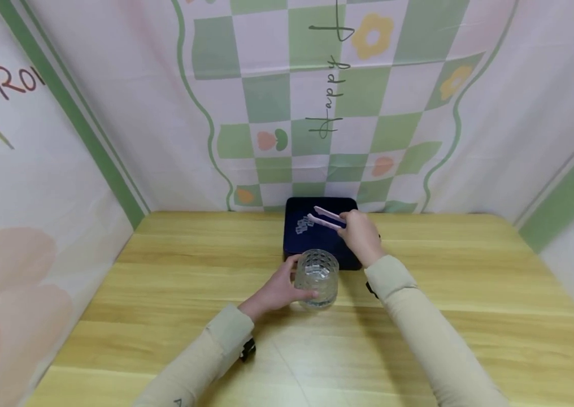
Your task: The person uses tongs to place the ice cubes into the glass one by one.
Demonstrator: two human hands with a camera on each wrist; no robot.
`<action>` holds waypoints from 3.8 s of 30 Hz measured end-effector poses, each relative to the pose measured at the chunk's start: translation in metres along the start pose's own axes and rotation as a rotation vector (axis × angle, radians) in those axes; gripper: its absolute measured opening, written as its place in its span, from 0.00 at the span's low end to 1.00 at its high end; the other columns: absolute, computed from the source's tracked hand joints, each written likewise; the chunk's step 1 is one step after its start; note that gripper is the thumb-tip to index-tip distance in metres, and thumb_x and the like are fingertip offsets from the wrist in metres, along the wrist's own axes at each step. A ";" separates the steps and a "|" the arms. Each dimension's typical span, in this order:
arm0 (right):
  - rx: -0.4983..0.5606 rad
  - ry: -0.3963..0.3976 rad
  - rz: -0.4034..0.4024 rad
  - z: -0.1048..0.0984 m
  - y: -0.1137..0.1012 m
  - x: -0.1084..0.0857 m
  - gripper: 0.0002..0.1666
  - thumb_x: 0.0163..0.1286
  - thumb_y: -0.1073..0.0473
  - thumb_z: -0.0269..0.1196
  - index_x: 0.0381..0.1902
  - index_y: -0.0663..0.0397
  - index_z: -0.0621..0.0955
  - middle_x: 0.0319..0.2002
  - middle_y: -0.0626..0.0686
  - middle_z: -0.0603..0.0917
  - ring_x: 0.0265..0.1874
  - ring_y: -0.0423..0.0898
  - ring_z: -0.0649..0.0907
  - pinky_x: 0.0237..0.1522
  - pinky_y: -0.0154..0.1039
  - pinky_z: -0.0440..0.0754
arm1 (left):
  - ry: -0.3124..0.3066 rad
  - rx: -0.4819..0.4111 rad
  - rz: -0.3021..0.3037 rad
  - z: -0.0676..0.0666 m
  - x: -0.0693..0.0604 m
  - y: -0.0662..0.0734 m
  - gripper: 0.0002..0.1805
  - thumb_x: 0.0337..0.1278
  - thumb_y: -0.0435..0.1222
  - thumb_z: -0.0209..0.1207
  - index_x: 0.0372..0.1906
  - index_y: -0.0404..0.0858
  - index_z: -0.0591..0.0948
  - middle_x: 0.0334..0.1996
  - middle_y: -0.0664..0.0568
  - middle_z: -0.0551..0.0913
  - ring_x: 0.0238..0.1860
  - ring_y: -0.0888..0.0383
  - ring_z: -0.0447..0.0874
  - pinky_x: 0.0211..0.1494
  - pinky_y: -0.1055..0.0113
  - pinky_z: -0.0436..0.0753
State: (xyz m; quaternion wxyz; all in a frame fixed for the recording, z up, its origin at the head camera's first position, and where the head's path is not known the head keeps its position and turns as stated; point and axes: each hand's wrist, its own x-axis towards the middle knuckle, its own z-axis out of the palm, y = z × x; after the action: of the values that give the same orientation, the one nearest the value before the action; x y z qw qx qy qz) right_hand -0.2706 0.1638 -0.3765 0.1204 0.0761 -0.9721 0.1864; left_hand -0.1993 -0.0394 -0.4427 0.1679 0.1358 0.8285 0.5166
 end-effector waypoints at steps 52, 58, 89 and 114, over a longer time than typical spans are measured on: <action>-0.064 -0.166 0.008 0.020 0.006 0.016 0.11 0.54 0.66 0.65 0.37 0.65 0.85 0.36 0.62 0.86 0.36 0.58 0.84 0.41 0.51 0.82 | -0.002 -0.020 -0.019 0.000 -0.001 0.001 0.52 0.47 0.45 0.71 0.73 0.44 0.53 0.69 0.44 0.64 0.66 0.42 0.68 0.62 0.50 0.76; -0.057 -0.148 -0.001 0.019 0.009 0.014 0.11 0.53 0.67 0.65 0.37 0.65 0.85 0.35 0.61 0.86 0.36 0.58 0.84 0.42 0.52 0.81 | -0.008 -0.022 -0.020 0.000 0.000 0.001 0.52 0.47 0.46 0.71 0.74 0.44 0.53 0.69 0.44 0.63 0.66 0.43 0.67 0.63 0.49 0.75; 0.018 0.109 -0.186 -0.015 0.025 -0.024 0.15 0.53 0.68 0.65 0.40 0.66 0.83 0.32 0.64 0.84 0.27 0.57 0.80 0.32 0.51 0.78 | -0.002 -0.022 -0.018 0.002 0.002 -0.002 0.52 0.46 0.46 0.71 0.73 0.44 0.54 0.68 0.44 0.66 0.65 0.43 0.68 0.63 0.48 0.75; 0.053 0.227 -0.476 -0.036 0.029 -0.100 0.14 0.48 0.69 0.72 0.36 0.62 0.85 0.33 0.56 0.87 0.32 0.51 0.86 0.34 0.44 0.84 | -0.004 -0.020 -0.007 0.000 0.000 0.002 0.51 0.47 0.45 0.71 0.73 0.42 0.54 0.66 0.43 0.67 0.64 0.43 0.70 0.61 0.49 0.76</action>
State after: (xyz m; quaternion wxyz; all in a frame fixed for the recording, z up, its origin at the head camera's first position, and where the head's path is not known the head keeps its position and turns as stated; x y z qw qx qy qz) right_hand -0.1726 0.2147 -0.3808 0.2670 0.2846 -0.9018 0.1857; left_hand -0.1994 -0.0384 -0.4405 0.1726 0.1321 0.8235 0.5240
